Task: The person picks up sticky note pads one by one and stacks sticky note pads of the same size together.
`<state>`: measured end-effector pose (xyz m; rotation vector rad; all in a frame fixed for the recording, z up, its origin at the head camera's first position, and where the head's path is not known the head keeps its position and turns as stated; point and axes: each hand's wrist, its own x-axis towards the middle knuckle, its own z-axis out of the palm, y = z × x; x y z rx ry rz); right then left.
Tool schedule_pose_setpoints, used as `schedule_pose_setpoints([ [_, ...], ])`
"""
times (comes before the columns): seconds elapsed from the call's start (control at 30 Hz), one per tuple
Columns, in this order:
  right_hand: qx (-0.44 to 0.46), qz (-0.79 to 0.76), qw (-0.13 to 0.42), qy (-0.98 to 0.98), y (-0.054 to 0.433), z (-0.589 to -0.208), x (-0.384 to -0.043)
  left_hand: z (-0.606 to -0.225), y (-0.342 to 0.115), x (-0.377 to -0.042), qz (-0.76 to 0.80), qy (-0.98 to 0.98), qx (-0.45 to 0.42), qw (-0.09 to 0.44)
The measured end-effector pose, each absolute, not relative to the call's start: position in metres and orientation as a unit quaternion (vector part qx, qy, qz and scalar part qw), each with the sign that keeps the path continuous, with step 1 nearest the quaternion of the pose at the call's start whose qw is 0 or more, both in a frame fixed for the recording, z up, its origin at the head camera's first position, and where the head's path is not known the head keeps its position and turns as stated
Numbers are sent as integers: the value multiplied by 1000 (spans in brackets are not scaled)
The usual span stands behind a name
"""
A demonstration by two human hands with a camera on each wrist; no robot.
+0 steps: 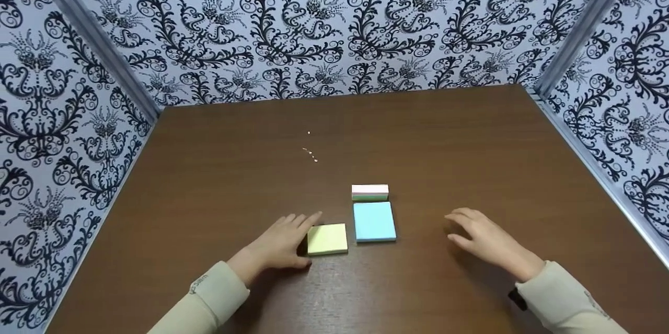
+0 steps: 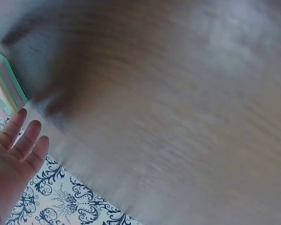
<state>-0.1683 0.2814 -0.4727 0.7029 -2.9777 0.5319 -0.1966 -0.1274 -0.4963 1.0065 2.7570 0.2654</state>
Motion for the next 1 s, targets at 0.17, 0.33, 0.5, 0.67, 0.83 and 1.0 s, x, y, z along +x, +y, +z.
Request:
schedule_pose_setpoints([
  [0.17,226,173,14,-959,282,-472,-167,-498,-125,-196,89,937,323,101],
  [0.33,224,176,11,-958,282,-472,-167,-498,-125,-195,99,939,313,100],
  [0.5,223,177,9,-959,282,-473,-167,-497,-125,-194,102,939,313,100],
  [0.67,220,179,1,-959,284,-472,-166,-495,-126,-193,106,938,313,106],
  [0.83,208,183,-15,-961,284,-470,-165,-497,-127,-194,104,936,320,102],
  [1.0,204,182,-20,-962,284,-470,-166,-498,-127,-194,102,936,321,100],
])
